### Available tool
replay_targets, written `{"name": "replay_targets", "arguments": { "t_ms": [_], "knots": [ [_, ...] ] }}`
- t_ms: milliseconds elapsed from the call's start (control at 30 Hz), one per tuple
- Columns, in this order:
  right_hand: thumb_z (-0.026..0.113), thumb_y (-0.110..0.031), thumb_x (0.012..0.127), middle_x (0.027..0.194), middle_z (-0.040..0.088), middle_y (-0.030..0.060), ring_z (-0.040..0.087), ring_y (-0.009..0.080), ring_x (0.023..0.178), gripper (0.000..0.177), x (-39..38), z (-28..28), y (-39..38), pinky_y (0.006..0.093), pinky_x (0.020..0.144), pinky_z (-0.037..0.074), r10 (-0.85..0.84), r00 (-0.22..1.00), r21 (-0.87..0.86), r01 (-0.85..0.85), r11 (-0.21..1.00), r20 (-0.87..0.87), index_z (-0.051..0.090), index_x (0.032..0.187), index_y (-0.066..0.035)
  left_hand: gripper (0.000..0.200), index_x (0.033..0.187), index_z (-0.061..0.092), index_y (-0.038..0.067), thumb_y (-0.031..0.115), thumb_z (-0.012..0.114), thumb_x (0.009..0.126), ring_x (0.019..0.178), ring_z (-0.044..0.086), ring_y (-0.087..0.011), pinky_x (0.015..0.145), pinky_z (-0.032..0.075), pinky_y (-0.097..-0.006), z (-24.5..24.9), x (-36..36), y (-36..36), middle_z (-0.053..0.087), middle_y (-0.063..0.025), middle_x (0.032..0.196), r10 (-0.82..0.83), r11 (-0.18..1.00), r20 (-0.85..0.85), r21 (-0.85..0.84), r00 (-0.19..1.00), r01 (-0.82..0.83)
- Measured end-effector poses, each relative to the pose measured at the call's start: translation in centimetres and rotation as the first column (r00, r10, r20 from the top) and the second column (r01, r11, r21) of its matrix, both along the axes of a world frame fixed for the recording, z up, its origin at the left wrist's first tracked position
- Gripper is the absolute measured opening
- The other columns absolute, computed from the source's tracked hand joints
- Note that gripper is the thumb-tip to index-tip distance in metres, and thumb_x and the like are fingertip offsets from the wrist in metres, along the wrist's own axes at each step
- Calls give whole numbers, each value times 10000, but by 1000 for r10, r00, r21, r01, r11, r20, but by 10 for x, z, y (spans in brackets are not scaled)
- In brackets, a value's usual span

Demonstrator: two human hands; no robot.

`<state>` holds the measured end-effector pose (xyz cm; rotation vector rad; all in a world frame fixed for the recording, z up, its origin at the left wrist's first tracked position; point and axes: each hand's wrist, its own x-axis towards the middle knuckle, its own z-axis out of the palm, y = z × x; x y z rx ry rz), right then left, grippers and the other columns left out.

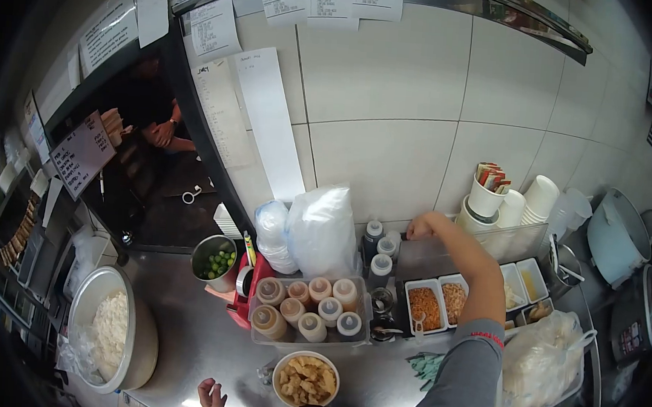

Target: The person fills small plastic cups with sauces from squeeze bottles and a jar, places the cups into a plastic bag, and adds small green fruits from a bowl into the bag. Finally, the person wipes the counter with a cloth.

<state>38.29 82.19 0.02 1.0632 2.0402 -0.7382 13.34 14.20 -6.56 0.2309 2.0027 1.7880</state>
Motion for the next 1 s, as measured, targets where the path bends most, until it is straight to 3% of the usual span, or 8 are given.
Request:
{"name": "replay_targets", "arguments": {
  "t_ms": [267,400,467,600,667,800,867,1000],
  "knots": [
    [637,-163,719,795,499,20,479,148,658,449,24,14,-9,325,523,450,-119,961,7,125,992,-250,530,1152,-218,334,1200,456,66,185,545,901,1126,478,-208,919,415,-379,17,2,-2,458,-84,1231,-7,999,27,36,1000,6],
    [653,-142,686,869,579,46,543,180,680,467,35,27,0,336,497,472,-94,861,94,162,982,-501,535,1134,-198,337,1190,459,31,177,547,899,1130,483,-215,922,423,-378,22,-5,-11,464,-111,1238,-29,999,-6,44,1000,30],
    [639,-110,672,971,581,84,552,228,871,433,42,52,8,328,734,487,183,774,342,45,939,-606,561,1096,-155,269,1124,523,2,151,542,900,1056,525,-210,905,422,-342,21,-17,-9,536,-109,1150,-47,999,-201,-2,979,48],
    [565,-95,700,1078,556,71,534,176,946,416,35,181,-132,290,791,446,406,483,544,185,819,-776,565,1113,-140,254,1120,541,0,71,528,877,1147,462,-234,961,370,-342,71,-24,25,483,-138,1231,-255,961,-592,-68,765,267],
    [532,-73,708,1180,522,49,527,144,983,431,17,216,-215,263,794,436,179,233,206,97,974,-956,557,1137,-111,243,1076,598,-19,35,543,845,1107,509,-238,942,392,-331,124,-1,60,512,-151,1228,-282,918,-586,65,759,391],
    [513,-9,781,1233,499,40,517,113,987,443,-38,191,-353,243,808,439,-45,41,-55,-278,959,-998,515,1220,-67,438,1224,523,-8,-21,593,792,1165,483,-229,965,397,-356,173,29,97,466,-132,1297,-441,682,-601,258,667,684],
    [545,-3,820,1203,518,21,521,81,967,421,-57,171,-414,256,769,471,-43,117,-81,-345,935,-992,499,1234,-68,498,1239,504,-5,-50,627,758,1168,484,-229,948,425,-354,178,39,95,453,-128,1304,-525,611,-477,365,705,702],
    [549,33,832,1203,508,48,529,100,1018,443,-82,130,-483,256,832,464,-386,59,-381,-348,856,-921,458,1260,-36,604,1259,474,-2,-91,685,700,1141,508,-224,877,491,-323,157,21,75,433,-122,1311,-623,531,-390,425,678,733]
  ]
}}
